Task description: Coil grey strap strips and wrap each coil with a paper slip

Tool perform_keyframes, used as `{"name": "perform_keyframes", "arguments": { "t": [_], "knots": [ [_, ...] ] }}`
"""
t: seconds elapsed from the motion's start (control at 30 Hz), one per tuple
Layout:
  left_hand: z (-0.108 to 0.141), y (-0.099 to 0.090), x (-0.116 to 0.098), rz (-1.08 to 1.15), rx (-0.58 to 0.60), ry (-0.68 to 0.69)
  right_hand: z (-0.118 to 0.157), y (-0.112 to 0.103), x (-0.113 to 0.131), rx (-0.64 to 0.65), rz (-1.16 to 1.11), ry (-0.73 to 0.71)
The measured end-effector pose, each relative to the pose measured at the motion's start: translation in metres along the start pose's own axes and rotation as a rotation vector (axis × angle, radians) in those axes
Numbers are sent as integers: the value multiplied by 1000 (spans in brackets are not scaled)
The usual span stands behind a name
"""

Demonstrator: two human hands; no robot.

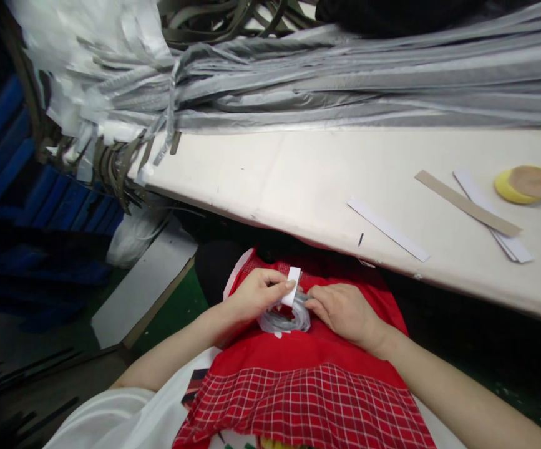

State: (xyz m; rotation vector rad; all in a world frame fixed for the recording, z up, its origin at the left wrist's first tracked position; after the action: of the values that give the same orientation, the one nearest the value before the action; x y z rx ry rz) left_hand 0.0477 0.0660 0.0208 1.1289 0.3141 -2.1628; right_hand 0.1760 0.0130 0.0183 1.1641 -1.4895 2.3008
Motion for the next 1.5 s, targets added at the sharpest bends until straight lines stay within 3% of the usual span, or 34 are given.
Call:
{"name": "perform_keyframes", "arguments": {
  "t": [0.17, 0.43, 0.5, 0.63, 0.87, 0.97, 1.07, 1.2, 1.3, 1.43, 1.5],
  "knots": [
    [4, 9, -4, -85, 5, 26, -6, -34, -2, -101, -350, 121],
    [14, 7, -22, -310, -100, 110, -16, -37, 5, -55, -584, 198],
    [14, 9, -23, -402, -66, 59, -15, -38, 4, -41, -566, 191],
    [12, 20, -19, -438, 122, -26, -15, -37, 1, 41, -611, 217],
    [17, 24, -23, -370, 149, 42, -15, -25, -3, 185, -738, 302],
    [19, 25, -24, -348, 150, 56, -16, -29, 3, 175, -635, 284],
    [18, 24, -23, -316, 155, 88, -16, -45, 15, 96, -370, 224],
    [9, 5, -25, -210, 37, 175, -11, -57, 45, -3, -6, -3],
    [-1, -6, -27, -16, -6, 203, -3, -60, 57, -156, 141, -78],
    [-10, 2, -45, 66, 15, 231, 12, -62, 63, -291, 185, -44],
    [-13, 11, -55, 31, 46, 227, 26, -74, 62, -360, 208, -32]
  ]
}}
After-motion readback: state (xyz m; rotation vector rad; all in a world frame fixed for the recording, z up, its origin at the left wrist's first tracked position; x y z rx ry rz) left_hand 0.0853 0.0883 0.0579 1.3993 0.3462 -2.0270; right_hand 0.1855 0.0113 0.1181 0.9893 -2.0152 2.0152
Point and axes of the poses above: each hand's wrist, its own z-axis away from the middle knuckle, its own y-axis out of the palm, x = y × z, the point moved 8 cm from there along -z, towards the middle knuckle, and after that the axes turned 11 degrees about x, right-handed, at the moved point
